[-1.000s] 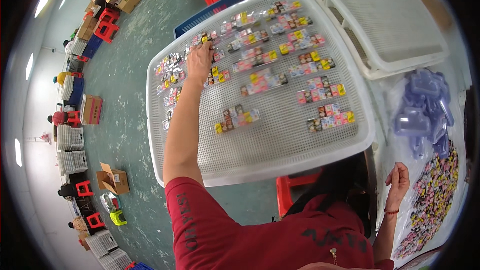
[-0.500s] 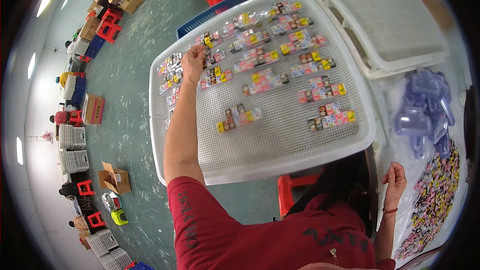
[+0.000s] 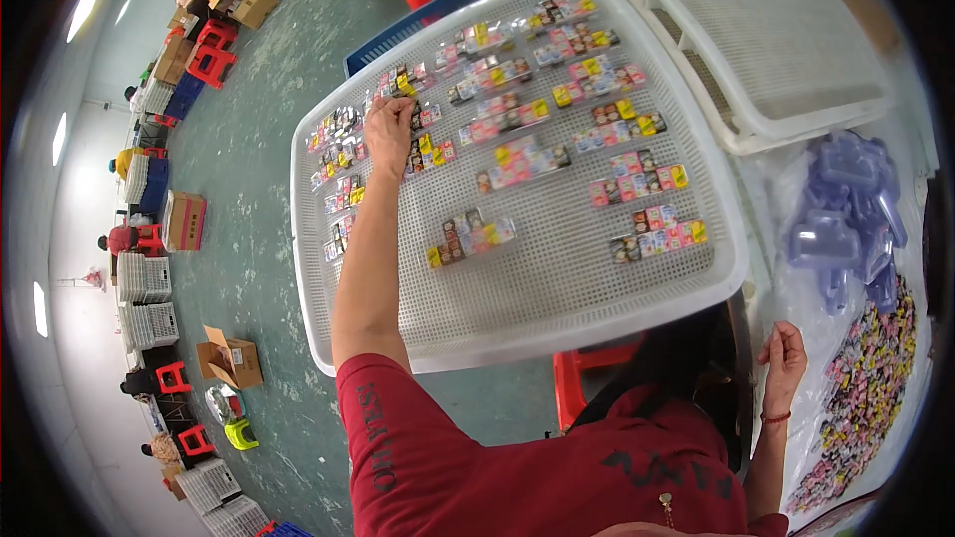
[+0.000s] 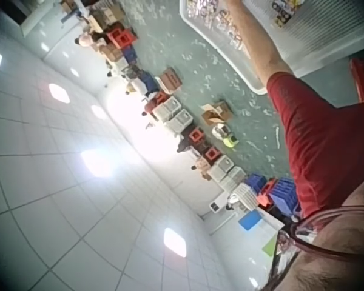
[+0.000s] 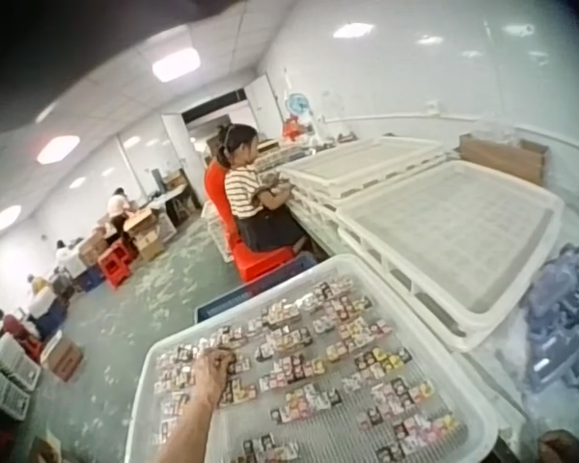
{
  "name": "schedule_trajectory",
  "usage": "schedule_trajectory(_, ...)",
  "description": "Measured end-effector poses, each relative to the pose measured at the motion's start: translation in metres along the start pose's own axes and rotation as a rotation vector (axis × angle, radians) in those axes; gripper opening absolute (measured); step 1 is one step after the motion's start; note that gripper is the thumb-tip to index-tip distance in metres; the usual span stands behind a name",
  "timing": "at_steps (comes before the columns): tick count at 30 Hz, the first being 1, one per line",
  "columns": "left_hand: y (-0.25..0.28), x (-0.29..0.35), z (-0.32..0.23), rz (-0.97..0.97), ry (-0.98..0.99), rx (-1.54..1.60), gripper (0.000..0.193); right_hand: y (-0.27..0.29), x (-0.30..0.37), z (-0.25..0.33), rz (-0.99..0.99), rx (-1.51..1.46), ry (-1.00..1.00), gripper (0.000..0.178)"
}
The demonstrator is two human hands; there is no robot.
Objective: Sorting small colorful toy blocks and placing them into clear plastic bags on a workbench.
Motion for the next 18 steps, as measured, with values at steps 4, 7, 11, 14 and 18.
schedule_trajectory(4,-0.002,0.001,-0.001,0.014,-0.042,-0.076,0.017,0.000,-0.001,0.000,0.005,0.013,-0.018,0.015)
schedule_trajectory(7,-0.006,0.007,-0.003,0.058,-0.079,-0.169,0.018,0.001,0.003,-0.003,0.006,0.049,-0.044,0.016)
schedule_trajectory(11,0.010,-0.004,-0.019,0.107,-0.128,-0.241,0.021,0.000,0.004,0.000,0.011,0.015,-0.040,0.017)
schedule_trajectory(14,0.030,0.008,-0.030,0.055,-0.209,-0.246,0.026,0.003,0.007,0.001,0.037,0.022,-0.017,0.017)
schedule_trajectory(18,0.069,0.053,-0.099,0.292,-0.094,0.160,0.041,0.013,0.006,-0.001,-0.003,0.035,-0.042,0.016)
Point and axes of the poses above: each hand's wrist, its own x-axis away from the middle knuckle, its own y-axis out of the back of the hand, z = x × y, the point moved 1 cm from there along -x, towards the middle knuckle, and after that the axes turned 4 degrees about x, right-handed, at the moved point
